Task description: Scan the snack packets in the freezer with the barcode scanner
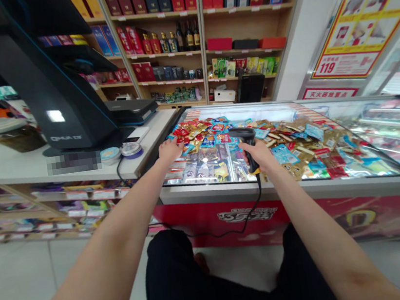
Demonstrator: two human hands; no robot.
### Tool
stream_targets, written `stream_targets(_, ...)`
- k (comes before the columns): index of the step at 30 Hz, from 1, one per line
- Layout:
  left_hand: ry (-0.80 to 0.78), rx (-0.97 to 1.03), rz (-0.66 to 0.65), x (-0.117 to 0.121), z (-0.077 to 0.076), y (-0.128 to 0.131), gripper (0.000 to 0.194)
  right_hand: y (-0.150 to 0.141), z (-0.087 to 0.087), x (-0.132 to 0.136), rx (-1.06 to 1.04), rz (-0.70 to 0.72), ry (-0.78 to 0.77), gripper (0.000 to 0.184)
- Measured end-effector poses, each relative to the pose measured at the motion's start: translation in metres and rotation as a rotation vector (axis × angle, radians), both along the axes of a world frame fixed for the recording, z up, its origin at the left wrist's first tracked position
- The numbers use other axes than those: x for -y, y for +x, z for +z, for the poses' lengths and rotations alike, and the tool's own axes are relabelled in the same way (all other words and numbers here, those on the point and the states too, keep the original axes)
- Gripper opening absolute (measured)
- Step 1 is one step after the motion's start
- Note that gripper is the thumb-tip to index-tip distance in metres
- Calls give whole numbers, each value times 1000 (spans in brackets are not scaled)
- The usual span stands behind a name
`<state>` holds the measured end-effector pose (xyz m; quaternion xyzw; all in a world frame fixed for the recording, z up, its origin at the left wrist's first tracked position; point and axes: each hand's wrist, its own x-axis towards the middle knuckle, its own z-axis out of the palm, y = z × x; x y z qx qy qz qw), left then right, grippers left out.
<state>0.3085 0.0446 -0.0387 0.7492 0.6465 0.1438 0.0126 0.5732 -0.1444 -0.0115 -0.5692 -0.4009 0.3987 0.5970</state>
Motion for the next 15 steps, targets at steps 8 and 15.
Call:
stream_targets(8, -122, -51, -124, 6, 2, 1, 69, -9, -4, -2, 31, 45, 8, 30)
stream_targets(15, -187, -84, -229, -9, 16, 4, 74, -9, -7, -2, 22, 41, 6, 26)
